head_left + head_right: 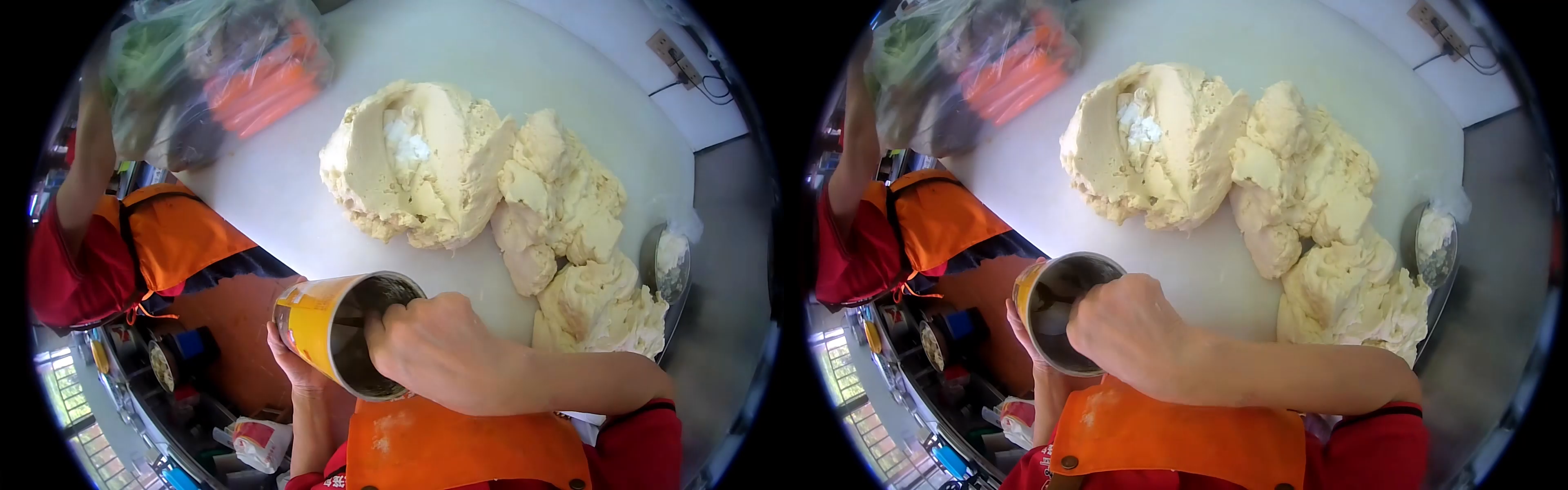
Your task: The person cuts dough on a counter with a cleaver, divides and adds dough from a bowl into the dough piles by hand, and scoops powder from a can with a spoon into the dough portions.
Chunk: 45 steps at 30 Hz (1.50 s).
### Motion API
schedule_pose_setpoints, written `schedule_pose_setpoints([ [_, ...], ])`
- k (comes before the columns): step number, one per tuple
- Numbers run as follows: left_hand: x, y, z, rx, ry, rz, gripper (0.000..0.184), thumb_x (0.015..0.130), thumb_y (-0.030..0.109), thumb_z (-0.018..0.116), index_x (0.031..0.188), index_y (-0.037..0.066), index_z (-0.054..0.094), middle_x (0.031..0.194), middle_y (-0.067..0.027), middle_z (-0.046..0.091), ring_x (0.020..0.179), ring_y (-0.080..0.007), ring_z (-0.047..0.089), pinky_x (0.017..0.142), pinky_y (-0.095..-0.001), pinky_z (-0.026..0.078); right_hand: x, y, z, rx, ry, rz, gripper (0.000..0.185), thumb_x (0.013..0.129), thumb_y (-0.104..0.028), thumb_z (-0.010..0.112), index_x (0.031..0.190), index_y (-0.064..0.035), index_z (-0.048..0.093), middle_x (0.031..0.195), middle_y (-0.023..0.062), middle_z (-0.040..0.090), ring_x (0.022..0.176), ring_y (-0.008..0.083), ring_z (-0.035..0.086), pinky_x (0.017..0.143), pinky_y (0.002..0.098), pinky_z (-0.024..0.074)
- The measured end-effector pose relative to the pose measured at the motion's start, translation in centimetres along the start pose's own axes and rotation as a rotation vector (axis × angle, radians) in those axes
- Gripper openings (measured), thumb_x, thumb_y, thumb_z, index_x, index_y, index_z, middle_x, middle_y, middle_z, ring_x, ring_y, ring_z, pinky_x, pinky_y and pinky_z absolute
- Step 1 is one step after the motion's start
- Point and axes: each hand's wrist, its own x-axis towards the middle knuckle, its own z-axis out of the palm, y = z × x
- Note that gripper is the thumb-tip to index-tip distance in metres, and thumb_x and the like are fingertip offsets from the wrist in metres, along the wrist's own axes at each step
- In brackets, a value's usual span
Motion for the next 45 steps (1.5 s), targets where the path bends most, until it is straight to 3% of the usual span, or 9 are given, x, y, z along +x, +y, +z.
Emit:
schedule_pose_setpoints([
  [7,0.3,-0.4,-1.3,0.006,0.030,0.021,0.070,0.091,0.052,0.050,0.139,0.002,0.042,0.134,-0.0155,0.053,0.122,-0.0284,0.052,0.108,-0.0420,0.038,0.7,1.7,0.8,0.287,-0.209,0.075,0.010,0.073,-0.010,0.063,0.081,-0.0043,0.065,0.069,0.0142,0.067,0.064,0.0287,0.067,0.057,0.0400,0.0527],
  [11,0.2,-0.1,-1.9,0.019,0.065,0.030,0.068,0.091,0.053,0.049,0.138,0.003,0.044,0.134,-0.0144,0.054,0.122,-0.0293,0.051,0.107,-0.0437,0.038,-0.4,2.7,0.7,0.429,-0.050,0.268,0.012,0.080,-0.006,0.060,0.085,-0.0053,0.070,0.074,0.0179,0.066,0.068,0.0320,0.067,0.060,0.0431,0.0513],
  [14,0.0,0.0,-2.0,-0.012,0.095,0.038,0.065,0.092,0.053,0.049,0.136,0.006,0.046,0.133,-0.0133,0.054,0.122,-0.0298,0.050,0.107,-0.0453,0.038,-2.0,3.7,1.6,0.657,0.216,0.285,0.020,0.086,-0.007,0.057,0.099,-0.0058,0.071,0.069,0.0160,0.064,0.057,0.0237,0.063,0.054,0.0368,0.0471],
  [17,0.0,0.1,-2.6,-0.124,0.121,0.005,0.062,0.091,0.052,0.050,0.134,0.008,0.048,0.136,-0.0110,0.051,0.123,-0.0303,0.048,0.106,-0.0479,0.037,-2.8,4.2,-0.6,0.914,0.110,0.448,0.023,0.089,-0.007,0.056,0.107,-0.0048,0.070,0.062,0.0089,0.059,0.050,0.0100,0.050,0.048,0.0279,0.0390],
  [20,0.0,-0.1,-1.9,-0.192,0.147,-0.085,0.063,0.089,0.056,0.051,0.134,0.012,0.049,0.138,-0.0092,0.049,0.124,-0.0305,0.047,0.105,-0.0499,0.038,-3.5,4.5,-1.0,0.976,0.141,0.469,0.023,0.090,-0.007,0.056,0.109,-0.0053,0.070,0.060,0.0012,0.055,0.053,0.0035,0.040,0.048,0.0217,0.0321],
  [26,0.4,-0.5,-1.6,-0.201,0.236,-0.171,0.063,0.086,0.061,0.049,0.132,0.018,0.052,0.137,-0.0066,0.050,0.124,-0.0297,0.048,0.099,-0.0508,0.043,-3.6,5.1,-2.3,1.113,0.099,0.563,0.023,0.091,-0.006,0.056,0.109,-0.0041,0.070,0.061,-0.0047,0.054,0.053,0.0013,0.041,0.047,0.0203,0.0309],
  [34,0.5,-0.5,-0.9,-0.168,0.194,-0.187,0.062,0.087,0.061,0.049,0.131,0.018,0.053,0.137,-0.0055,0.051,0.123,-0.0282,0.049,0.097,-0.0496,0.044,-3.4,5.2,-2.8,1.079,0.116,0.548,0.023,0.091,-0.006,0.057,0.110,-0.0036,0.069,0.060,-0.0042,0.053,0.054,0.0012,0.040,0.048,0.0207,0.0317],
  [44,0.6,-0.9,-1.4,-0.139,0.168,-0.163,0.063,0.086,0.060,0.051,0.134,0.018,0.051,0.139,-0.0055,0.049,0.128,-0.0299,0.043,0.106,-0.0541,0.034,-3.4,5.3,-1.1,0.949,0.155,0.459,0.023,0.092,-0.009,0.056,0.111,-0.0045,0.068,0.068,0.0028,0.061,0.058,0.0033,0.044,0.052,0.0211,0.0363],
  [45,0.5,-1.0,-1.5,-0.135,0.171,-0.162,0.063,0.086,0.059,0.051,0.134,0.018,0.051,0.139,-0.0056,0.049,0.128,-0.0299,0.043,0.106,-0.0541,0.034,-3.5,5.2,-1.3,0.971,0.126,0.487,0.023,0.092,-0.011,0.056,0.110,-0.0045,0.068,0.071,0.0084,0.062,0.061,0.0113,0.051,0.055,0.0254,0.0403],
])
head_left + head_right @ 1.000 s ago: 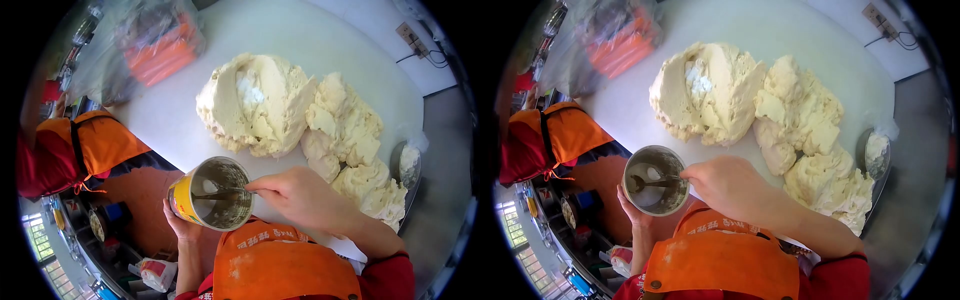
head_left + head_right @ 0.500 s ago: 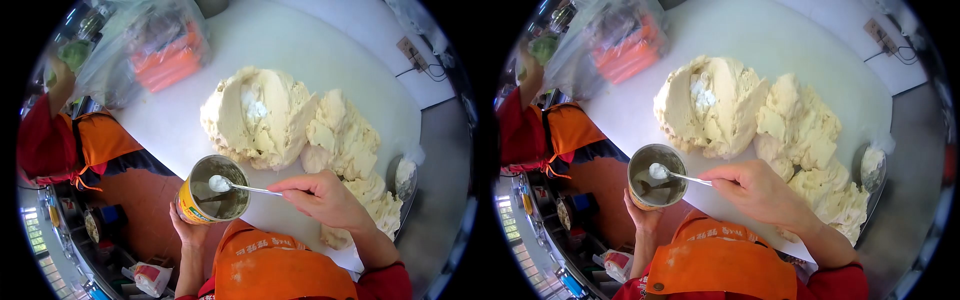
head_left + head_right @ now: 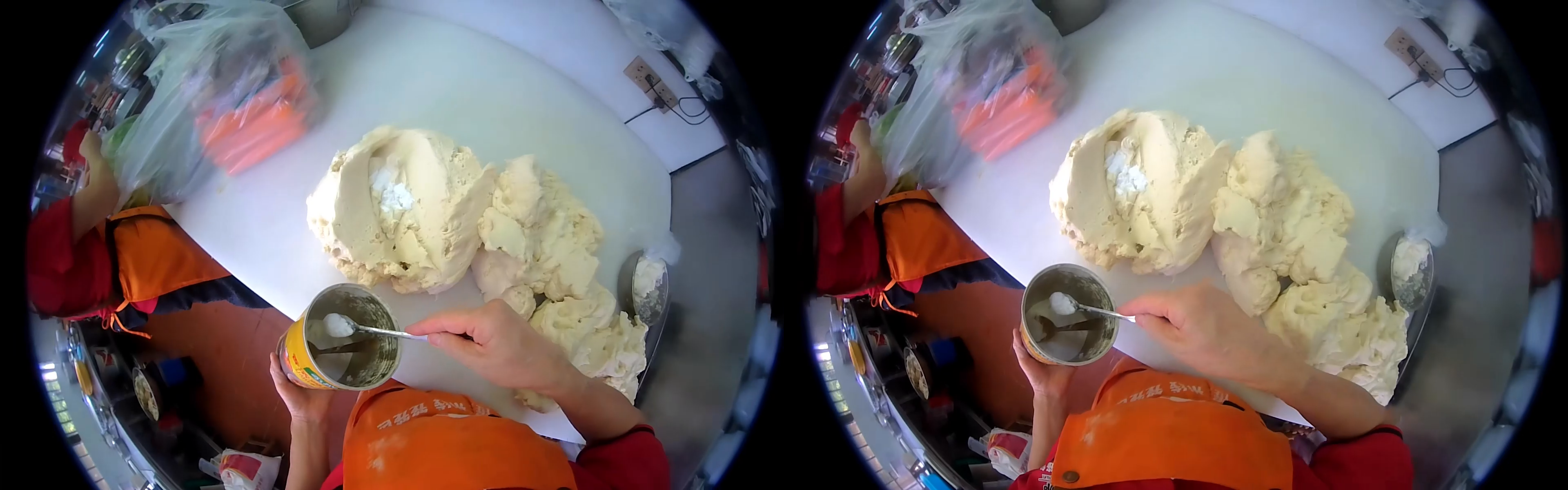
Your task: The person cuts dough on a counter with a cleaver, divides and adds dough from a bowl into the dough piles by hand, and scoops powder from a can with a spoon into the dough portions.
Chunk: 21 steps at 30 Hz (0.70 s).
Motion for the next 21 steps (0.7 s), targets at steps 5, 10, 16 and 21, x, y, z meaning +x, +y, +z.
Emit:
schedule_pose_setpoints([
  [5,-0.4,-0.2,0.1,-0.017,0.076,-0.027,0.063,0.086,0.060,0.049,0.132,0.017,0.052,0.137,-0.0060,0.050,0.124,-0.0285,0.048,0.100,-0.0498,0.042,-0.8,0.7,0.0,0.041,-0.001,0.036,0.024,0.091,-0.014,0.054,0.108,-0.0044,0.068,0.075,0.0198,0.063,0.061,0.0258,0.060,0.061,0.0329,0.0473],
  [10,-0.5,0.2,-2.0,-0.076,0.021,-0.069,0.072,0.086,0.063,0.046,0.139,0.014,0.043,0.142,-0.0104,0.045,0.130,-0.0311,0.042,0.105,-0.0556,0.035,-1.6,-0.3,-1.5,0.132,0.022,0.248,0.024,0.092,-0.008,0.056,0.111,-0.0051,0.069,0.064,-0.0022,0.058,0.056,0.0038,0.045,0.050,0.0210,0.0352],
  [16,-0.9,-0.1,-1.0,-0.015,0.209,-0.029,0.067,0.086,0.065,0.045,0.133,0.017,0.048,0.133,-0.0104,0.051,0.113,-0.0341,0.054,0.081,-0.0521,0.051,0.3,1.4,-4.1,0.189,0.147,0.207,0.025,0.092,-0.010,0.054,0.112,-0.0026,0.068,0.061,-0.0031,0.053,0.055,0.0045,0.045,0.050,0.0225,0.0370],
  [21,-0.9,0.0,-1.6,-0.056,0.216,-0.023,0.068,0.086,0.065,0.044,0.134,0.017,0.047,0.134,-0.0112,0.050,0.114,-0.0342,0.054,0.080,-0.0533,0.052,4.4,4.2,-5.3,0.071,0.253,0.203,0.027,0.092,-0.012,0.053,0.111,-0.0015,0.068,0.062,0.0000,0.054,0.054,0.0072,0.047,0.052,0.0242,0.0394],
])
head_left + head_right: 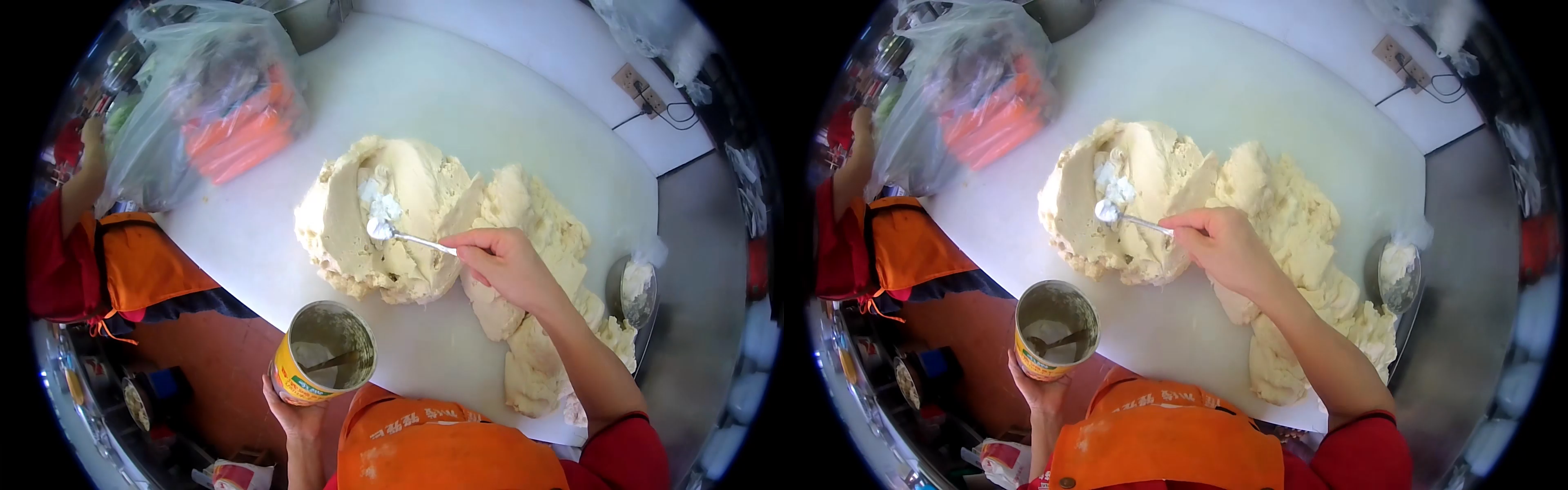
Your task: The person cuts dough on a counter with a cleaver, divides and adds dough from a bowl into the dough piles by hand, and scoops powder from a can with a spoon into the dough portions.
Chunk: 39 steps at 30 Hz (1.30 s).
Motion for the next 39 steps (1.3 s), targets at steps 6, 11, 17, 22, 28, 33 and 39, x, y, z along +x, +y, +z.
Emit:
schedule_pose_setpoints([
  [6,0.1,0.1,-0.2,-0.020,0.033,0.020,0.068,0.086,0.065,0.043,0.134,0.016,0.046,0.134,-0.0118,0.050,0.114,-0.0347,0.054,0.080,-0.0545,0.052,2.5,0.3,1.3,-0.355,0.180,-0.120,0.025,0.090,-0.014,0.053,0.107,-0.0075,0.070,0.075,0.0121,0.066,0.065,0.0240,0.062,0.062,0.0343,0.0481],
  [11,0.6,0.4,-1.6,0.022,-0.081,-0.002,0.072,0.086,0.065,0.045,0.137,0.015,0.044,0.139,-0.0106,0.046,0.124,-0.0322,0.047,0.094,-0.0550,0.043,3.2,0.9,2.6,-0.574,0.251,-0.292,0.022,0.089,-0.014,0.058,0.107,-0.0094,0.070,0.079,0.0154,0.066,0.066,0.0268,0.063,0.062,0.0357,0.0494],
  [17,1.0,0.1,0.0,-0.001,-0.039,-0.001,0.068,0.087,0.064,0.043,0.135,0.015,0.046,0.136,-0.0107,0.049,0.119,-0.0325,0.051,0.089,-0.0526,0.047,4.8,1.7,4.5,-0.804,0.223,-0.376,0.022,0.088,-0.010,0.056,0.104,-0.0103,0.070,0.075,0.0146,0.066,0.067,0.0316,0.063,0.063,0.0405,0.0508],
  [22,0.4,0.3,1.2,0.033,-0.050,-0.008,0.063,0.088,0.062,0.045,0.130,0.015,0.051,0.131,-0.0078,0.053,0.114,-0.0300,0.055,0.086,-0.0489,0.051,4.1,1.5,3.9,-0.736,0.238,-0.362,0.022,0.087,-0.010,0.055,0.104,-0.0096,0.070,0.074,0.0153,0.066,0.067,0.0319,0.064,0.064,0.0416,0.0511],
  [28,-0.4,0.1,2.5,0.003,-0.047,0.002,0.059,0.088,0.059,0.048,0.127,0.015,0.055,0.129,-0.0056,0.056,0.115,-0.0261,0.056,0.091,-0.0448,0.050,2.5,0.5,2.5,-0.678,0.220,-0.340,0.022,0.087,-0.010,0.055,0.105,-0.0085,0.069,0.076,0.0162,0.066,0.069,0.0328,0.064,0.066,0.0423,0.0512],
  [33,-0.2,0.2,2.2,0.035,-0.078,-0.012,0.060,0.087,0.058,0.049,0.127,0.014,0.054,0.129,-0.0055,0.057,0.116,-0.0259,0.056,0.092,-0.0442,0.050,3.5,1.3,4.1,-0.660,0.208,-0.349,0.023,0.088,-0.010,0.055,0.106,-0.0075,0.069,0.078,0.0173,0.066,0.072,0.0330,0.065,0.067,0.0426,0.0513],
  [39,0.2,0.1,2.4,0.008,-0.109,-0.037,0.061,0.087,0.058,0.050,0.129,0.015,0.053,0.131,-0.0057,0.055,0.117,-0.0264,0.054,0.094,-0.0455,0.049,4.3,2.4,4.5,-0.627,0.242,-0.335,0.021,0.088,-0.011,0.057,0.104,-0.0072,0.070,0.078,0.0163,0.067,0.071,0.0316,0.065,0.066,0.0404,0.0512],
])
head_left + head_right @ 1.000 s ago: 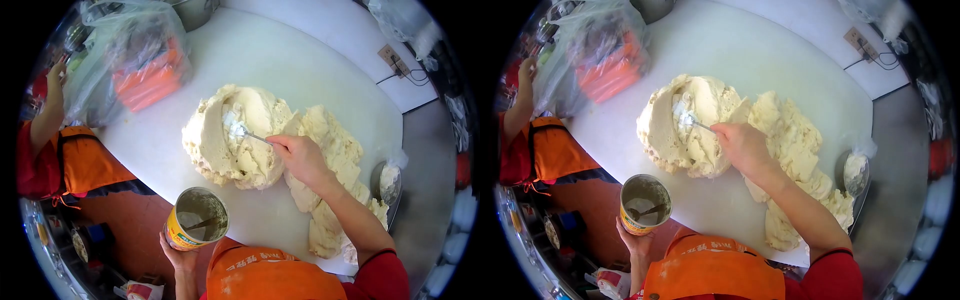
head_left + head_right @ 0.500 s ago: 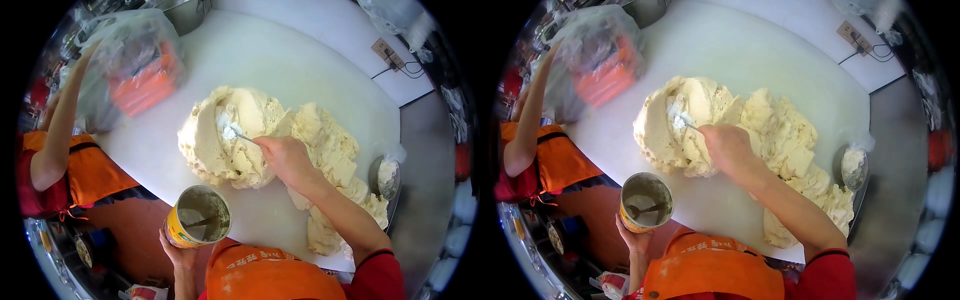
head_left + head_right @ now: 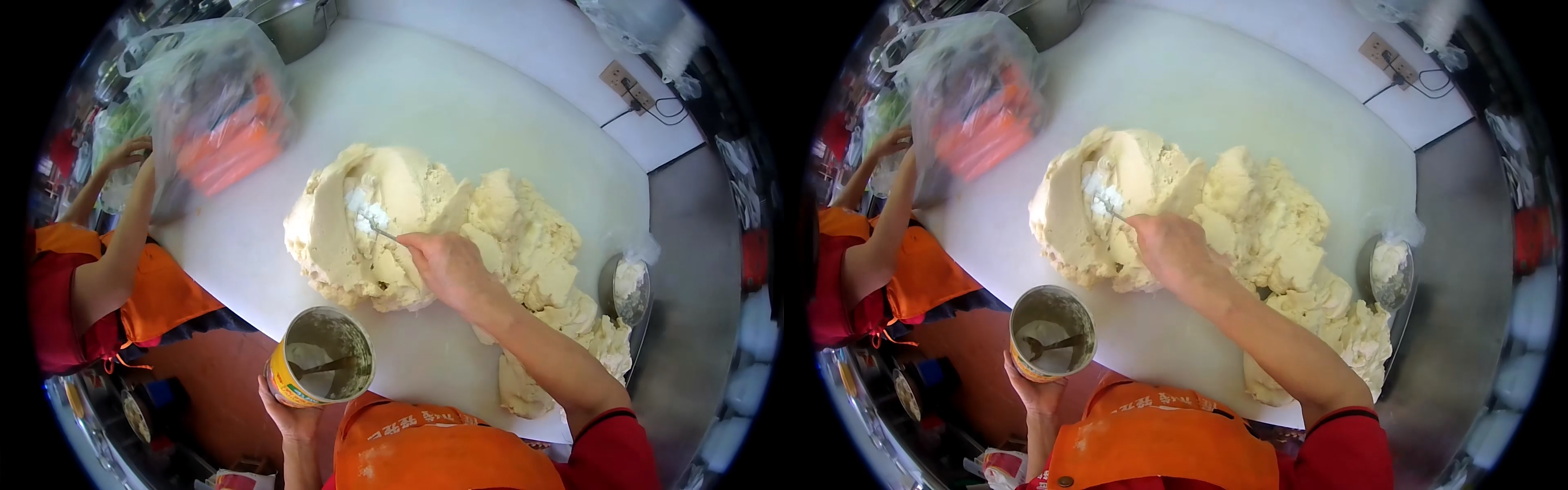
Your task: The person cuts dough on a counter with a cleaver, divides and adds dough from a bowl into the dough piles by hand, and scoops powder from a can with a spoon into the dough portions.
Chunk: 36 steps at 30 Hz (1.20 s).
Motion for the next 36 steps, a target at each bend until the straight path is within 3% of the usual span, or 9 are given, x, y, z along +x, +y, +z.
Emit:
schedule_pose_setpoints([
  [8,-0.2,0.3,-0.4,-0.036,0.005,0.043,0.060,0.086,0.058,0.051,0.131,0.017,0.052,0.135,-0.0053,0.051,0.123,-0.0296,0.049,0.098,-0.0523,0.044,0.7,-1.0,-3.9,0.118,-0.018,0.135,0.022,0.088,-0.009,0.055,0.102,-0.0068,0.071,0.077,0.0158,0.067,0.065,0.0284,0.064,0.064,0.0373,0.0497],
  [12,0.3,0.7,-1.8,-0.077,0.019,0.042,0.063,0.086,0.060,0.050,0.133,0.019,0.050,0.138,-0.0052,0.048,0.126,-0.0302,0.045,0.100,-0.0550,0.041,2.0,0.1,-3.5,0.069,-0.001,0.055,0.022,0.088,-0.008,0.054,0.103,-0.0063,0.070,0.075,0.0158,0.066,0.064,0.0289,0.063,0.063,0.0383,0.0489],
  [14,0.6,0.8,-2.1,-0.019,0.002,0.052,0.063,0.086,0.060,0.049,0.133,0.019,0.050,0.138,-0.0053,0.047,0.127,-0.0299,0.044,0.100,-0.0552,0.040,2.6,-0.4,-3.2,-0.023,-0.060,0.072,0.023,0.088,-0.008,0.054,0.103,-0.0060,0.070,0.075,0.0160,0.066,0.065,0.0297,0.063,0.063,0.0394,0.0494],
  [17,0.9,0.6,-1.9,0.005,-0.011,0.062,0.063,0.086,0.061,0.049,0.134,0.019,0.050,0.139,-0.0054,0.046,0.128,-0.0298,0.043,0.101,-0.0553,0.039,3.1,-0.1,-1.0,-0.165,-0.015,-0.094,0.023,0.088,-0.007,0.053,0.103,-0.0054,0.070,0.074,0.0167,0.065,0.067,0.0312,0.063,0.063,0.0413,0.0503],
  [20,1.2,0.4,-1.3,-0.021,-0.003,0.049,0.063,0.087,0.060,0.048,0.134,0.019,0.049,0.140,-0.0056,0.045,0.128,-0.0305,0.042,0.103,-0.0558,0.037,4.1,-1.1,0.2,-0.224,-0.093,-0.036,0.023,0.087,-0.006,0.052,0.103,-0.0053,0.069,0.074,0.0170,0.066,0.068,0.0323,0.064,0.063,0.0428,0.0508],
  [29,0.6,1.0,-1.3,0.008,-0.066,0.080,0.062,0.087,0.059,0.049,0.135,0.019,0.048,0.140,-0.0058,0.045,0.128,-0.0301,0.041,0.105,-0.0545,0.034,1.8,-1.7,-3.7,-0.102,-0.148,0.075,0.024,0.088,-0.007,0.052,0.105,-0.0053,0.069,0.075,0.0184,0.066,0.071,0.0319,0.065,0.070,0.0433,0.0506],
  [36,0.9,0.7,-1.8,0.040,-0.081,0.095,0.064,0.087,0.059,0.051,0.136,0.018,0.048,0.140,-0.0061,0.045,0.128,-0.0304,0.041,0.106,-0.0542,0.033,0.5,-0.3,-1.7,-0.014,-0.044,-0.039,0.024,0.086,-0.006,0.054,0.106,-0.0052,0.068,0.073,0.0185,0.064,0.068,0.0340,0.064,0.062,0.0437,0.0506],
])
